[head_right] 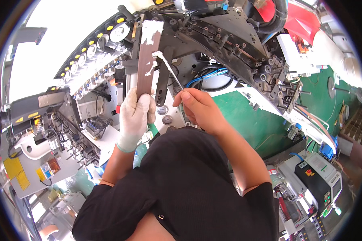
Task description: The person applies a white substance with a small tool to a metal component of an industrial machine, using a piece of wood as a applicator or palette.
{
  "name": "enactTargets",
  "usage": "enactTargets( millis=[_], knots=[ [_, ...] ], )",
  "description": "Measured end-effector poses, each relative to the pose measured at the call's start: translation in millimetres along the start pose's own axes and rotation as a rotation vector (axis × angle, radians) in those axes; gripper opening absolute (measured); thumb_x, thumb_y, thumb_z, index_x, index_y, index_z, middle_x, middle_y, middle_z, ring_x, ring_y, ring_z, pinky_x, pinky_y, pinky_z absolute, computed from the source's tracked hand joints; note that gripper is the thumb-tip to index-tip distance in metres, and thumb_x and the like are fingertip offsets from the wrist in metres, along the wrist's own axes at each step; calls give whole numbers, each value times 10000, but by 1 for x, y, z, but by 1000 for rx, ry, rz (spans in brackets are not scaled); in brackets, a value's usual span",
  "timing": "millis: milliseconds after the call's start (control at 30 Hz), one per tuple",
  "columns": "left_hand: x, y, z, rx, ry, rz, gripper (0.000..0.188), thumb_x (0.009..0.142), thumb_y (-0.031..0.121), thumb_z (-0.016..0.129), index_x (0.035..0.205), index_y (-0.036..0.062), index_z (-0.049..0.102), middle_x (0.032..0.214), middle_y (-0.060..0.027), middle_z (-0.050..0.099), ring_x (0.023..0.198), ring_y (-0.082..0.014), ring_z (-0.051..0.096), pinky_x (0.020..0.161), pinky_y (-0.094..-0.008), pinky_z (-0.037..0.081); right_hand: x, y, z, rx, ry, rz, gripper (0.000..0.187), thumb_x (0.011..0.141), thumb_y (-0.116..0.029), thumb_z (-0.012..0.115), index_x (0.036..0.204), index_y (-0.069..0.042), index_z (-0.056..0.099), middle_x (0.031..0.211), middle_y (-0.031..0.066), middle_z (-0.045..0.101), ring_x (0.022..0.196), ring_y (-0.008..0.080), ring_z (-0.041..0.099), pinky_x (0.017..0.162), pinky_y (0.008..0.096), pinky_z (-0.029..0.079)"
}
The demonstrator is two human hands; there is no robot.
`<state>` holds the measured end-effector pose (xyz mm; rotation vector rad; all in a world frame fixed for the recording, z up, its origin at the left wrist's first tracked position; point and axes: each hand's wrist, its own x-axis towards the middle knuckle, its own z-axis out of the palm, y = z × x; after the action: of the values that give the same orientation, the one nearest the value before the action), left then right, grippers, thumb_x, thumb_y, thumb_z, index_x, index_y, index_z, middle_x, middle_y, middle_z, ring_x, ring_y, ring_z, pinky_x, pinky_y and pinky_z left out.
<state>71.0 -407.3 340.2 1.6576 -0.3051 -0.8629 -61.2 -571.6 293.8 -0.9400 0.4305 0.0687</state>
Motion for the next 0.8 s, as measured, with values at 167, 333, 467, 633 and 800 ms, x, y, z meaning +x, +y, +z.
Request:
enactTargets(
  millis=[167, 333, 467, 633, 800],
  knots=[
    [18, -28, -6, 433, 129, 266, 207, 1043, 142, 473, 1106, -23, 581, 721, -21, 581, 559, -68, 533, 531, -242, 440, 0, -3, -3, 106, 24, 171, 399, 1103, -377, 429, 974, -42, 605, 598, -64, 329, 463, 51, 259, 429, 242, 247],
    [19, -16, -3, 379, 115, 227, 185, 1030, 118, 485, 1089, -29, 581, 707, -31, 581, 558, -72, 531, 526, -236, 440, 8, -8, -5, 188, 141, 237, 388, 1100, -381, 429, 988, -52, 603, 600, -66, 342, 463, 49, 278, 427, 247, 265],
    [8, -3, 5, 166, 19, 302, 219, 1057, 174, 482, 1076, -31, 558, 698, -37, 575, 530, -84, 506, 503, -228, 418, 26, 33, -33, 295, 417, 199, 373, 1099, -354, 419, 1022, -52, 622, 615, -60, 400, 466, 57, 317, 440, 251, 299],
    [28, 15, -18, -228, -273, -149, 293, 1055, 276, 525, 1116, -6, 578, 686, -46, 571, 476, -108, 482, 444, -240, 367, 15, 20, -45, -291, 419, -258, 403, 1089, -301, 451, 900, -32, 684, 687, -10, 534, 576, 83, 449, 545, 266, 363],
    [21, 13, -32, -578, -486, -350, 321, 1015, 313, 608, 1071, -3, 622, 627, -43, 529, 394, -121, 408, 377, -258, 307, 24, -21, -57, -952, 424, -742, 214, 989, -199, 640, 878, -20, 675, 735, 75, 603, 650, 224, 581, 597, 336, 468]
  ],
)
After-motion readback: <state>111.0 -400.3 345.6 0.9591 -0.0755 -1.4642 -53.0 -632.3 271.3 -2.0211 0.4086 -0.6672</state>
